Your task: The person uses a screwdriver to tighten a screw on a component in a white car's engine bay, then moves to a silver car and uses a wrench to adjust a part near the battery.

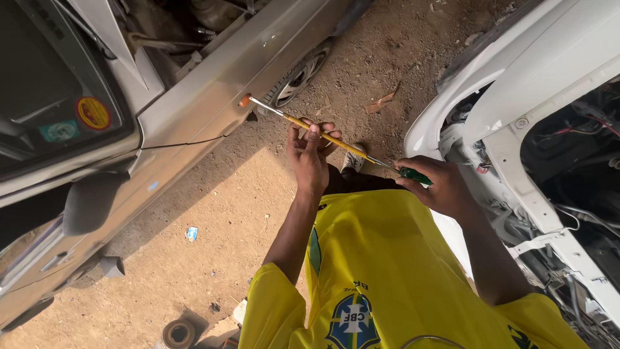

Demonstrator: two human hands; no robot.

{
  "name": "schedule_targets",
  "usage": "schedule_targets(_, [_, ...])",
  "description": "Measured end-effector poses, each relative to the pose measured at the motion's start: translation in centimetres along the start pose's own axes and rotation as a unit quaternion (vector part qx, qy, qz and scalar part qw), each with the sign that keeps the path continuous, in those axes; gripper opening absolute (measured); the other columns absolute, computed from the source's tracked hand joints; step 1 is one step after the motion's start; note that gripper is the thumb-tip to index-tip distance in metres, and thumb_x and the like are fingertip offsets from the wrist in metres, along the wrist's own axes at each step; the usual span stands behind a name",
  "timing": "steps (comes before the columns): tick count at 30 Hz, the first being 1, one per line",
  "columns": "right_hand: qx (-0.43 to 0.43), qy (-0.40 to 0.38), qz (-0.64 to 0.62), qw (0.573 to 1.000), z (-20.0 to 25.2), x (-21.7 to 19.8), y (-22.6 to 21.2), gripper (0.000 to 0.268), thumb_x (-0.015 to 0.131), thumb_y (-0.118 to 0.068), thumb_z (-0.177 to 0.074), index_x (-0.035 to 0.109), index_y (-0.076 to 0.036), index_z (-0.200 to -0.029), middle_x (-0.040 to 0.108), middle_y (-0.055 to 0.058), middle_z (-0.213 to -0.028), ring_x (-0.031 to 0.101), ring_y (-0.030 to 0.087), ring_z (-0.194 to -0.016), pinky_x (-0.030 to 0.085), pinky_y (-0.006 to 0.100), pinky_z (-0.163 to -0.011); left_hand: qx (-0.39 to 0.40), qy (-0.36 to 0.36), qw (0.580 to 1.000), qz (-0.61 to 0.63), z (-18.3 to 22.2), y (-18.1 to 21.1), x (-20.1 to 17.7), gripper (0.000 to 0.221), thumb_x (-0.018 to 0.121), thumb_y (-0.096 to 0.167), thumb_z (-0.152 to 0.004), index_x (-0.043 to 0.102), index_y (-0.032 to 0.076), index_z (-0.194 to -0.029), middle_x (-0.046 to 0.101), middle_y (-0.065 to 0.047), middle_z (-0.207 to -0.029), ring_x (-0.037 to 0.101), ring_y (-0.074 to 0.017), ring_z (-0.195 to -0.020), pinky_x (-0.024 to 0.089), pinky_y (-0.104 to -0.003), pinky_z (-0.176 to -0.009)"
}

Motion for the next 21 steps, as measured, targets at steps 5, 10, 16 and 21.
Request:
schedule_targets(5, [0.009,0.074,-0.031,0.997,-4.0,-2.8,0.5,0.030,0.078,-0.019,-0.093,0.070,-0.005,-0.118,0.076,0.009,-0.106,0.077,0.021,-0.091,0.060,0.032,-0.079,0.031,-0.012,0.999,0.009,-4.8,3.1,3.4,0.011,0.059,0.011,-0.107,0.052,0.006,-0.114,0.074,-0.018,-0.100,0.077,-0.0288,-0.088,0.065,-0.042,-0.072])
schedule_targets(10, [0.015,0.111,-0.015,0.994,-8.1,-4.5,1.6,0.031,0.079,-0.020,-0.093,0.071,-0.006,-0.118,0.076,0.009,-0.107,0.077,0.021,-0.094,0.061,0.032,-0.081,0.035,-0.021,0.999,-0.006,-9.5,4.0,6.5,0.010,0.059,0.011,-0.106,0.052,0.008,-0.113,0.075,-0.018,-0.100,0.077,-0.0266,-0.086,0.067,-0.043,-0.076])
schedule_targets(16, [0.030,0.093,0.025,0.995,-16.2,-7.1,3.2,0.032,0.084,-0.019,-0.086,0.074,-0.007,-0.114,0.077,0.012,-0.107,0.075,0.026,-0.090,0.059,0.035,-0.075,0.018,-0.009,0.999,-0.025,-16.4,3.8,9.6,0.012,0.061,0.011,-0.104,0.054,0.005,-0.112,0.075,-0.019,-0.099,0.078,-0.0286,-0.086,0.069,-0.046,-0.076])
schedule_targets(21, [-0.010,0.099,0.031,0.995,-23.2,-11.3,3.6,0.033,0.083,-0.019,-0.087,0.074,-0.007,-0.117,0.076,0.011,-0.110,0.076,0.025,-0.094,0.061,0.036,-0.081,0.053,0.004,0.999,0.011,-22.6,6.8,12.1,0.014,0.062,0.012,-0.106,0.052,0.007,-0.115,0.074,-0.018,-0.099,0.077,-0.0277,-0.086,0.067,-0.043,-0.076])
Point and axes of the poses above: each hand's wrist, its own z-axis away from the middle knuckle, its own x-axis out of the palm, y = z × x, the point moved 7 cm from there along -z, towards the middle knuckle
